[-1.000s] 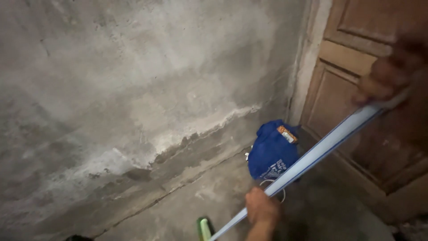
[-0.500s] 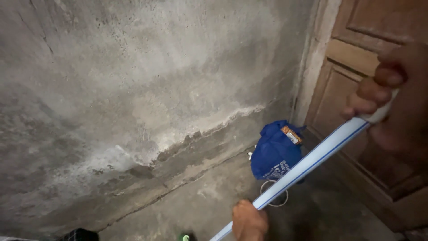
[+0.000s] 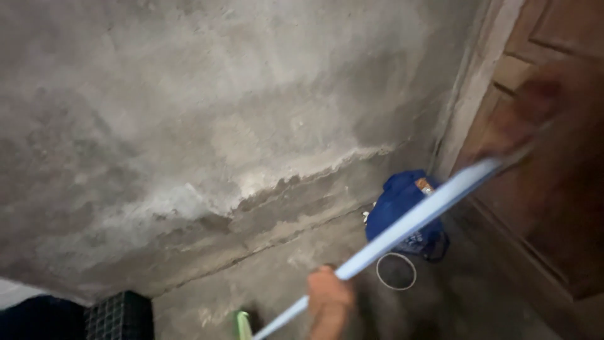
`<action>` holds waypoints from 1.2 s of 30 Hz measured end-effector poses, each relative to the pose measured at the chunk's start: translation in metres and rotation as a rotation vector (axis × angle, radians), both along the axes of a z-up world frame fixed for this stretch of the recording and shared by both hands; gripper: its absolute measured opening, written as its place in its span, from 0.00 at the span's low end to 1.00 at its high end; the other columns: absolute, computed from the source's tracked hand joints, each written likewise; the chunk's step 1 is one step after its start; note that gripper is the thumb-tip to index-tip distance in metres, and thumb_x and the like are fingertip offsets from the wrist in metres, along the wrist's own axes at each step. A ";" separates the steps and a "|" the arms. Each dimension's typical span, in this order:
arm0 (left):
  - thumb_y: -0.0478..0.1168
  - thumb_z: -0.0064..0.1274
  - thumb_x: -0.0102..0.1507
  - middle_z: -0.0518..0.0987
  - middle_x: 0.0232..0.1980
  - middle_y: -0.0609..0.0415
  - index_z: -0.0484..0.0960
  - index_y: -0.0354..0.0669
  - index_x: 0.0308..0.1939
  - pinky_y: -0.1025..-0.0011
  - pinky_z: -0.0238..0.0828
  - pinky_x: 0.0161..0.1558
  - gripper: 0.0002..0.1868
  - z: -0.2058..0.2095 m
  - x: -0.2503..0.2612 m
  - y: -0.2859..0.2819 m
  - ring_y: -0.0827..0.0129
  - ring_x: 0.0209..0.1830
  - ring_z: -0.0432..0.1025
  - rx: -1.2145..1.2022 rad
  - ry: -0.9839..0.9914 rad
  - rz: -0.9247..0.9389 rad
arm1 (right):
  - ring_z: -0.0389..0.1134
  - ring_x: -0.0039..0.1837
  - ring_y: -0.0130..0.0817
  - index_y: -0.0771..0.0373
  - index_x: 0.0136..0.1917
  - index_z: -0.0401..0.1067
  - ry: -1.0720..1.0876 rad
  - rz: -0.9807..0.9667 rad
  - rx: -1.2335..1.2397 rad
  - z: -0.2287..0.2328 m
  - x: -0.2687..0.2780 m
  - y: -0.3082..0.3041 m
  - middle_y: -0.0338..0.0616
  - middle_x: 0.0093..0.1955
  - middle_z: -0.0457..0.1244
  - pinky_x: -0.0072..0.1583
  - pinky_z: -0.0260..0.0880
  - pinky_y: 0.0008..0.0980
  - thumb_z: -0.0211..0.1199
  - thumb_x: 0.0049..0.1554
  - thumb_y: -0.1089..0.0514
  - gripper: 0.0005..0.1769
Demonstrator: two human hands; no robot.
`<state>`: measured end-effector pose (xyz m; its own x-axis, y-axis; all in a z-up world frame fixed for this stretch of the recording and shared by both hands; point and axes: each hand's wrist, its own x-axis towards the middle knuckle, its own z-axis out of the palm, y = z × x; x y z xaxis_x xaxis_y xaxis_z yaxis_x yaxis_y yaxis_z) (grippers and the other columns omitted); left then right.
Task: Sweeping the floor and wall corner with a broom.
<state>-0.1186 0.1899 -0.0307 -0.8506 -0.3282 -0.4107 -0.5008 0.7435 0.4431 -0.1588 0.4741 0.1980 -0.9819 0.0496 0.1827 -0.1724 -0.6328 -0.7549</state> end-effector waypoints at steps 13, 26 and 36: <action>0.46 0.64 0.57 0.80 0.54 0.42 0.83 0.49 0.49 0.57 0.73 0.61 0.18 -0.063 0.004 -0.106 0.50 0.57 0.76 -0.043 0.106 0.265 | 0.56 0.36 0.40 0.56 0.32 0.53 0.077 0.009 0.323 -0.066 0.057 -0.153 0.43 0.30 0.51 0.53 0.67 0.46 0.54 0.54 0.57 0.13; 0.45 0.59 0.58 0.84 0.50 0.42 0.86 0.53 0.51 0.57 0.74 0.57 0.17 0.018 -0.063 -0.107 0.47 0.54 0.78 -0.057 0.359 0.066 | 0.57 0.31 0.32 0.51 0.30 0.54 0.078 -0.086 0.178 0.036 0.001 -0.176 0.36 0.27 0.52 0.42 0.69 0.43 0.57 0.60 0.54 0.19; 0.49 0.64 0.51 0.84 0.40 0.41 0.82 0.42 0.43 0.57 0.74 0.45 0.21 0.166 -0.031 -0.122 0.45 0.43 0.79 0.182 0.828 -0.137 | 0.64 0.36 0.32 0.61 0.36 0.65 0.215 0.388 0.200 0.072 -0.020 -0.260 0.40 0.31 0.60 0.44 0.72 0.37 0.62 0.61 0.57 0.14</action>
